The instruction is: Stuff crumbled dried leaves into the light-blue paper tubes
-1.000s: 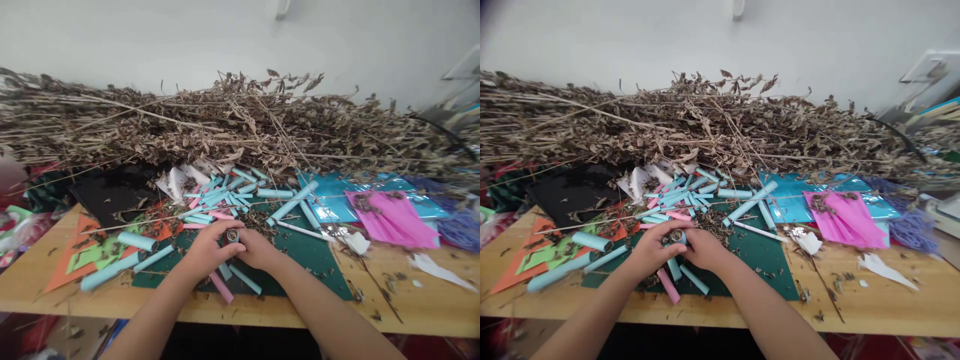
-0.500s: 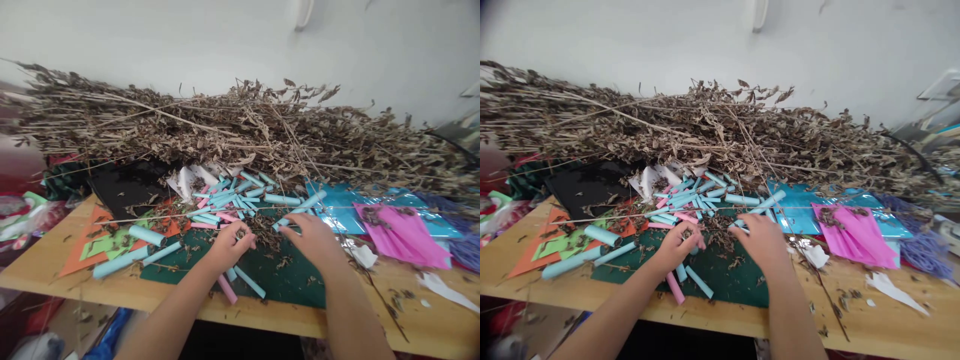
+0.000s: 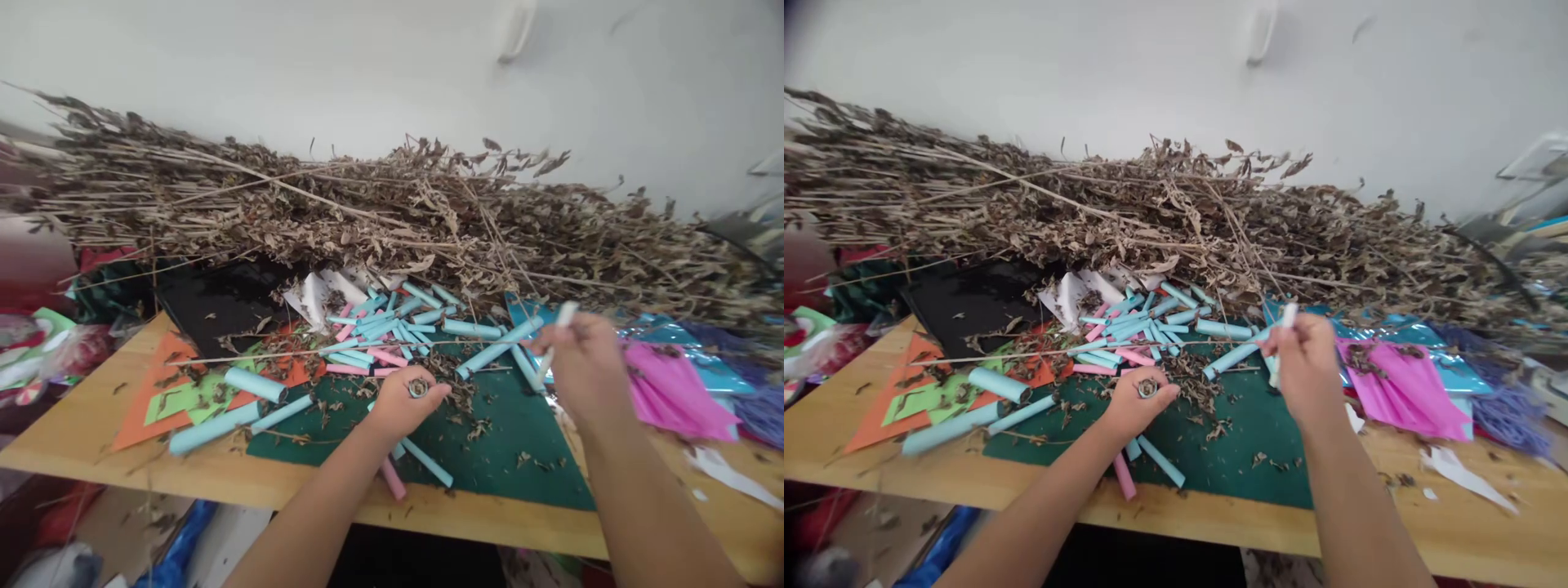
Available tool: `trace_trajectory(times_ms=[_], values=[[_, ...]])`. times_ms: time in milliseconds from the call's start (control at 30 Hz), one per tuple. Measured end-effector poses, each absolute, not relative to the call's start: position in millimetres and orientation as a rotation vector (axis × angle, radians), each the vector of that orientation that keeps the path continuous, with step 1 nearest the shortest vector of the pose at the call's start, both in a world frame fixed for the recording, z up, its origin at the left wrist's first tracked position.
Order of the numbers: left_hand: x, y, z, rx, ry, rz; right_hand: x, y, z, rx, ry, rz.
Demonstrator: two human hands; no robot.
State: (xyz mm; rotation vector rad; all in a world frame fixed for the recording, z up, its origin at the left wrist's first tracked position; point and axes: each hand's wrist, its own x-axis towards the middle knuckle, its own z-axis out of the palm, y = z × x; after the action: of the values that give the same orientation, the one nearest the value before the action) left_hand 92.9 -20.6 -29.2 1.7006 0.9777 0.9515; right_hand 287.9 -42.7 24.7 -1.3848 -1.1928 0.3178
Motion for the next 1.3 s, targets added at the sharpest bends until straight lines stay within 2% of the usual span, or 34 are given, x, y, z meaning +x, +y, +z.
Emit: trace_trajectory(times_ms=[67, 133, 333, 500, 733, 1067, 1300], values=[[93.5, -19.5, -30.2, 1.702, 0.969, 0.968, 263.8, -46.6, 53.2, -0.914, -0.961, 0.6], [94.0, -18.7, -31.6, 1.705, 0.969, 0.982, 236.7, -50.7, 77.8, -0.69, -0.92, 0.79], [94.8, -18.9, -34.8, 1.717, 0.911, 0.992, 185.3, -53.4, 111.7, -0.576, -1.118, 1.058], [95.7, -18.4, -34.8, 1.71, 0.865, 0.999, 178.6, -51.7, 107.5, -0.621, -1.165, 1.083], [97.1, -17.9, -40.2, 1.688, 0.768, 1.005, 171.2, -37.5, 61.4, -0.572, -1.136, 1.192], [95.4, -16.3, -43.5, 1.7, 0.737, 1.037, 171.1, -36.3, 50.9, -0.474, -1.135, 1.221], [94.4, -17.8, -39.7, 1.778, 0.867, 0.989, 191.7, -48.8, 86.8, -0.543, -1.233, 1.11]])
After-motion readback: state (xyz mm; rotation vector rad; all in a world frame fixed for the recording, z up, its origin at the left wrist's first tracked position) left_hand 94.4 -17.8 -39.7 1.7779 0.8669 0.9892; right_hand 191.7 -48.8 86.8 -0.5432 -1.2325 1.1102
